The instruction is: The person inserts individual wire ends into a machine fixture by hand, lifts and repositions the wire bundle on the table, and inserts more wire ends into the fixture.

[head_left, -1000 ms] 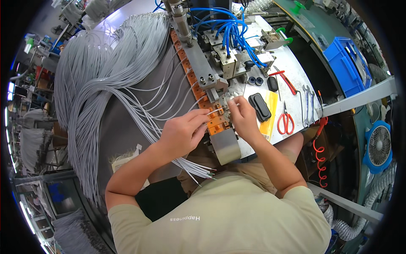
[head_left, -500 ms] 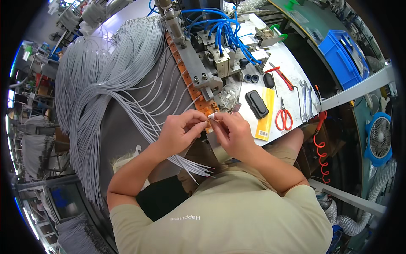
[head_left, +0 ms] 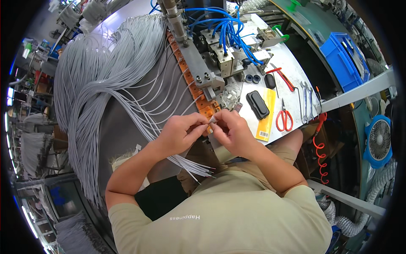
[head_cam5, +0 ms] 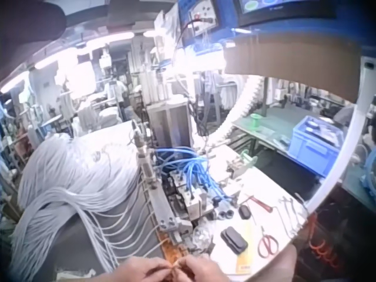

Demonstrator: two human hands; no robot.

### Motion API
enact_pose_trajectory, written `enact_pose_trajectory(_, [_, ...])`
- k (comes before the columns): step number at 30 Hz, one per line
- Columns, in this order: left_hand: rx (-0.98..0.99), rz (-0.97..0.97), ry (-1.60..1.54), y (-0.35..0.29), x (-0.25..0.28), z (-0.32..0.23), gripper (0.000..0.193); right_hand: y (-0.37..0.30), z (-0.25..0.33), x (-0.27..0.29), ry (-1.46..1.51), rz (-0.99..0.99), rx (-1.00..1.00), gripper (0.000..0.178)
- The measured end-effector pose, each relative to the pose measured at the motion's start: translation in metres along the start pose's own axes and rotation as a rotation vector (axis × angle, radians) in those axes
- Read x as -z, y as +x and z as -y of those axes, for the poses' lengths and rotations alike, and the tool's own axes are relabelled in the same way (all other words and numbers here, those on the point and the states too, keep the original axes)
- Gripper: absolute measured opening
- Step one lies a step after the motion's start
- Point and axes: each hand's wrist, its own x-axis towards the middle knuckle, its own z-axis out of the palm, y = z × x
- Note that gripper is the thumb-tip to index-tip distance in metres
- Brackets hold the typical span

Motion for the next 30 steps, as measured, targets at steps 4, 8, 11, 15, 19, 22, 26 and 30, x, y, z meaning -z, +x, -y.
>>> enact_pose_trajectory(4, [0.047,0.048,-0.101,0.0,0.002,0.001,0.011,0.01,-0.009,0.008,-0.197,-0.044,0.41,0.015])
enact_pose_trajectory(8, [0.025,0.031,-0.132,-0.001,-0.002,0.001,0.011,0.012,-0.008,-0.001,-0.217,-0.121,0.39,0.013])
enact_pose_trajectory(11, [-0.163,-0.089,0.105,0.007,-0.004,0.007,0.013,0.017,-0.022,0.001,-0.317,-0.177,0.297,0.012])
enact_pose_trajectory(15, [-0.465,-0.04,0.524,0.008,0.003,0.007,0.016,0.02,-0.046,0.002,-0.039,-0.223,-0.123,0.014])
enact_pose_trajectory(19, [-0.289,0.581,0.452,-0.01,0.001,-0.007,0.016,0.022,-0.052,0.002,0.152,-0.205,-0.318,0.018])
enact_pose_trajectory(22, [-0.228,0.807,0.63,-0.014,-0.004,-0.011,0.014,0.028,-0.055,0.008,0.161,-0.165,-0.353,0.021])
enact_pose_trajectory(26, [-0.309,0.615,0.316,-0.005,0.003,-0.005,0.013,0.032,-0.053,0.013,0.16,-0.106,-0.439,0.023])
enact_pose_trajectory(30, [-0.348,0.378,0.104,0.005,0.004,0.003,0.015,0.03,-0.063,0.006,0.184,-0.129,-0.476,0.022])
